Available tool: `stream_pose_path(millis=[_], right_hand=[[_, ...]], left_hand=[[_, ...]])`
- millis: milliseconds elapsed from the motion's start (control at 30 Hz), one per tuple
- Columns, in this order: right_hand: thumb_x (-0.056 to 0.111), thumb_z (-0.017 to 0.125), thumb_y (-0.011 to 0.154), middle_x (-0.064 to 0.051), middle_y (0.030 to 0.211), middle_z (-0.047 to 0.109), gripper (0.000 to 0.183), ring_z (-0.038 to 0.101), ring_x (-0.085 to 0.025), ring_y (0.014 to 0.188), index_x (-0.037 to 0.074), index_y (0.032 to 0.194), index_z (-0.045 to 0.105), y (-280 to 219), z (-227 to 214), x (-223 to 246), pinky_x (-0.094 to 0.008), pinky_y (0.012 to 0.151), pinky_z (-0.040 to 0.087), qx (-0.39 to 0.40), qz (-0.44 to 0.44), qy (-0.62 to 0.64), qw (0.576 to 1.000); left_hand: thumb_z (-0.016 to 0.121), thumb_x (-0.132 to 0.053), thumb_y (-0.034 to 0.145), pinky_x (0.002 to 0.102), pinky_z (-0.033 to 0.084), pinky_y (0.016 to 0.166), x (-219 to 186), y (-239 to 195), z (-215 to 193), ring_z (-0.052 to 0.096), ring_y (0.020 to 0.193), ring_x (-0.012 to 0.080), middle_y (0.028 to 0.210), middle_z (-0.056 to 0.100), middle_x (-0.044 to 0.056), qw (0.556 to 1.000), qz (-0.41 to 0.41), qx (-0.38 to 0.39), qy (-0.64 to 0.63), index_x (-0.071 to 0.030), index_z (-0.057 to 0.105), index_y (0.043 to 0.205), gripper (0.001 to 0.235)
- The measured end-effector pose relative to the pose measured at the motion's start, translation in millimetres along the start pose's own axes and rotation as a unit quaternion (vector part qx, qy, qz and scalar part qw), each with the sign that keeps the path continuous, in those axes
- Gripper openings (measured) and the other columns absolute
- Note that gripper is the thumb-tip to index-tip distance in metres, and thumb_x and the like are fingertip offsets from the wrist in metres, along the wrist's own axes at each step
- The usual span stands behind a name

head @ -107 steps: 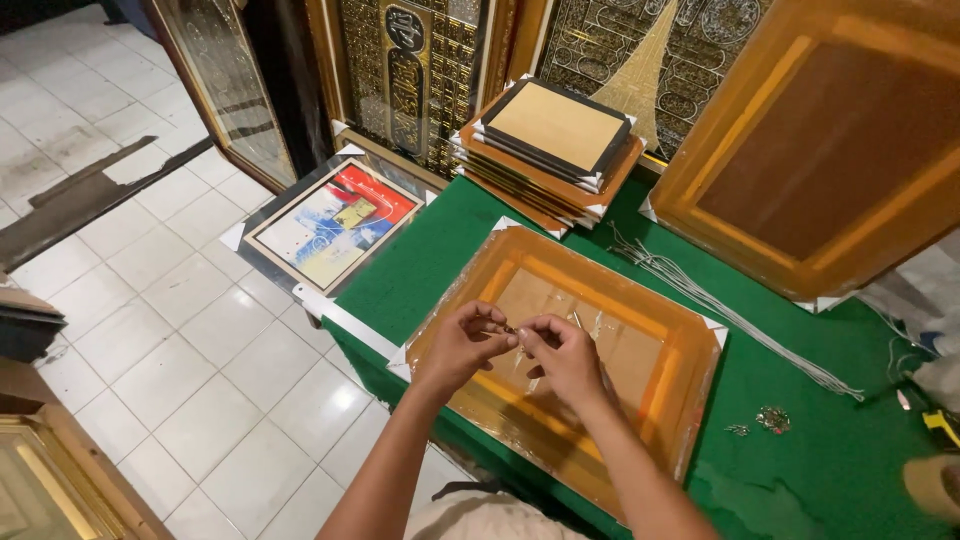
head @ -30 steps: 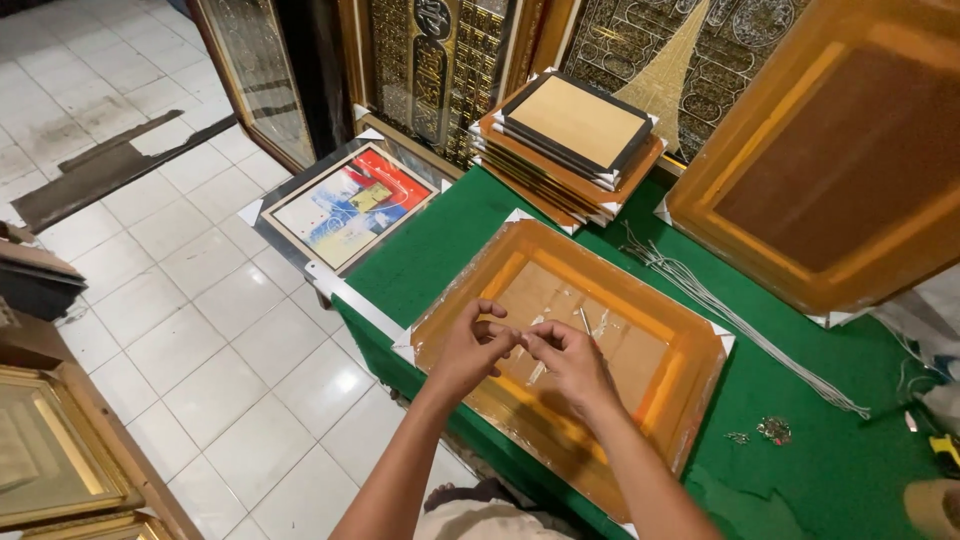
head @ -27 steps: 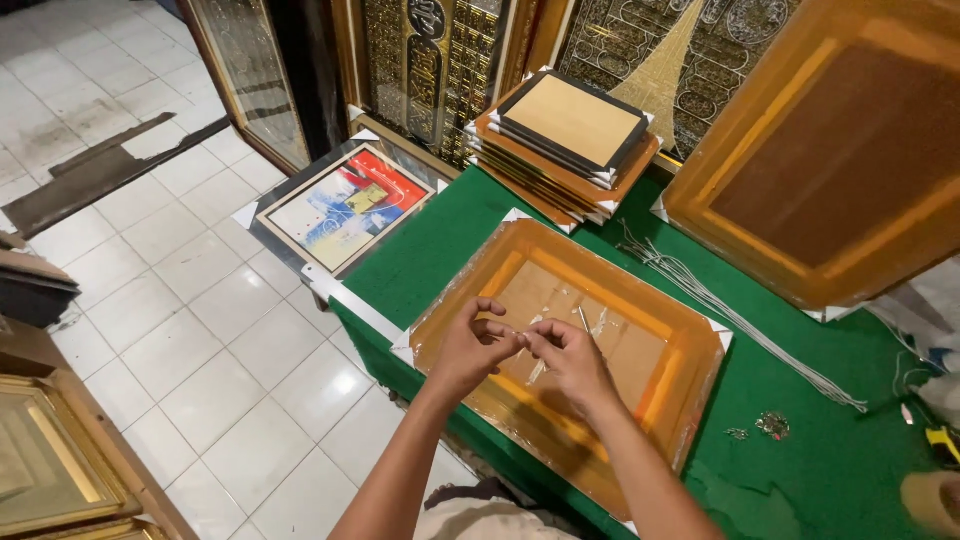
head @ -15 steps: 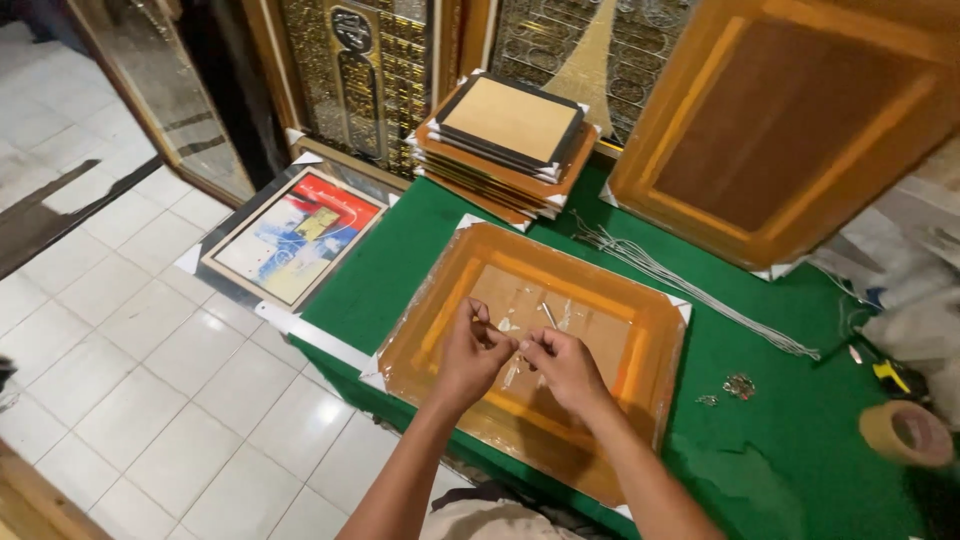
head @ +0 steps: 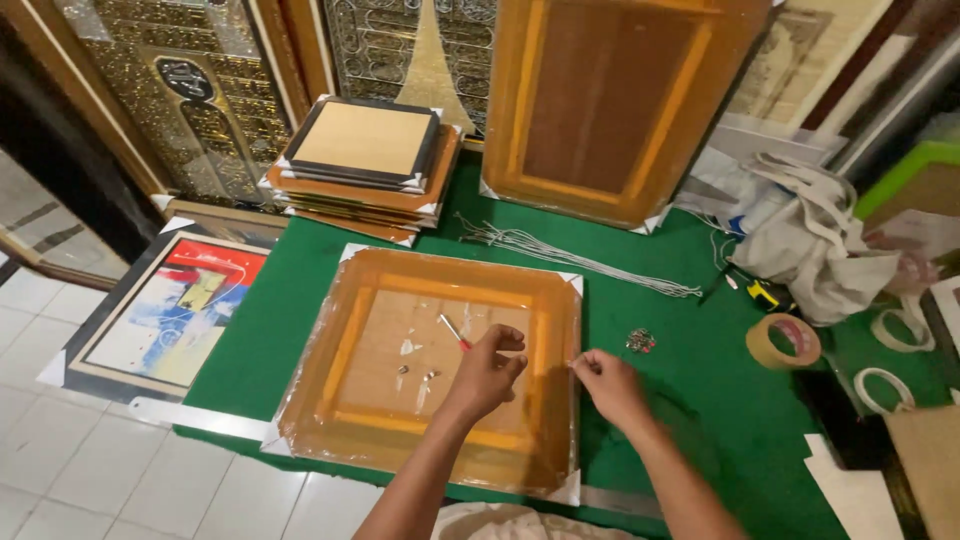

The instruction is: The person attaches small metal hardware to the back of a wooden picture frame using a screwdriver. They then move a framed artwork to the wall and return to the table to continue attaching hardware to the frame.

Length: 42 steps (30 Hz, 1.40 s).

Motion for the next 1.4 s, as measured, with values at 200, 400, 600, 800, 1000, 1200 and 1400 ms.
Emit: stream_pose_path(millis=[200,400,600,800,1000,1200,1400], right_hand=[[0.051,0.069,0.101,-0.01,0.107,0.09,0.038,0.08,-0.041,0.117,0.021,0.112,0.089,48,-43,-103,-0.054,0.101,0.062,-0.045,0.038,-0.067,0.996],[0.054,0.062,0.103,-0.006,0.119,0.089,0.041,0.078,-0.038,0.125,0.026,0.118,0.087,72,-80,-109,-0.054,0.109,0.061,-0.042,0.047,-0.087,0.994],[0.053,0.064,0.103,-0.003,0.121,0.089,0.038,0.078,-0.034,0.126,0.029,0.123,0.087,95,-79,-114,-0.051,0.11,0.061,-0.054,0.044,-0.107,0.992],[0.048,0.064,0.102,-0.002,0.123,0.088,0.035,0.077,-0.036,0.127,0.034,0.124,0.087,72,-94,-80,-0.053,0.113,0.06,-0.072,0.049,-0.089,0.992],[0.041,0.067,0.105,-0.011,0.121,0.087,0.034,0.077,-0.041,0.124,0.025,0.127,0.087,86,-52,-50,-0.057,0.108,0.06,-0.074,-0.039,-0.041,0.996],[0.039,0.07,0.1,-0.002,0.124,0.087,0.03,0.077,-0.036,0.127,0.033,0.124,0.086,49,34,49,-0.056,0.109,0.061,0.023,-0.147,-0.083,0.985],[0.041,0.069,0.102,0.01,0.124,0.084,0.027,0.075,-0.024,0.129,0.041,0.124,0.085,4,105,153,-0.059,0.114,0.055,0.115,-0.263,-0.191,0.939]], left_hand=[[0.076,-0.022,0.098,0.043,0.065,0.096,19,47,58,0.083,0.111,0.0234,0.133,0.085,0.003,0.993,0.013,0.073,0.096,-0.018,0.072,0.137,0.039],[0.074,-0.019,0.1,0.045,0.066,0.099,22,49,93,0.083,0.116,0.0291,0.135,0.084,0.009,0.994,-0.012,0.077,0.077,-0.016,0.073,0.14,0.04],[0.077,-0.022,0.1,0.042,0.067,0.097,24,33,88,0.085,0.113,0.0281,0.135,0.084,0.011,0.993,-0.065,0.057,0.074,-0.016,0.074,0.141,0.042],[0.077,-0.019,0.1,0.043,0.066,0.098,40,26,68,0.084,0.113,0.0299,0.134,0.085,0.013,0.996,-0.077,0.022,0.04,-0.015,0.077,0.14,0.04],[0.08,-0.035,0.098,0.039,0.068,0.091,113,21,18,0.086,0.102,0.0208,0.116,0.089,0.002,0.99,-0.118,-0.065,0.052,-0.023,0.083,0.129,0.034],[0.081,-0.044,0.093,0.042,0.064,0.096,185,1,-34,0.084,0.105,0.0259,0.102,0.088,-0.003,0.963,-0.163,-0.196,0.087,-0.033,0.091,0.115,0.027],[0.081,-0.038,0.093,0.04,0.063,0.097,186,-41,-83,0.084,0.102,0.0207,0.101,0.088,-0.004,0.945,-0.196,-0.261,0.031,-0.031,0.089,0.116,0.025]])
Point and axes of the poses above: each hand's wrist, its own y-axis towards the middle knuckle, its own z-axis out of the palm, x = y × z, the point moved 3 cm from there along y, towards the middle knuckle
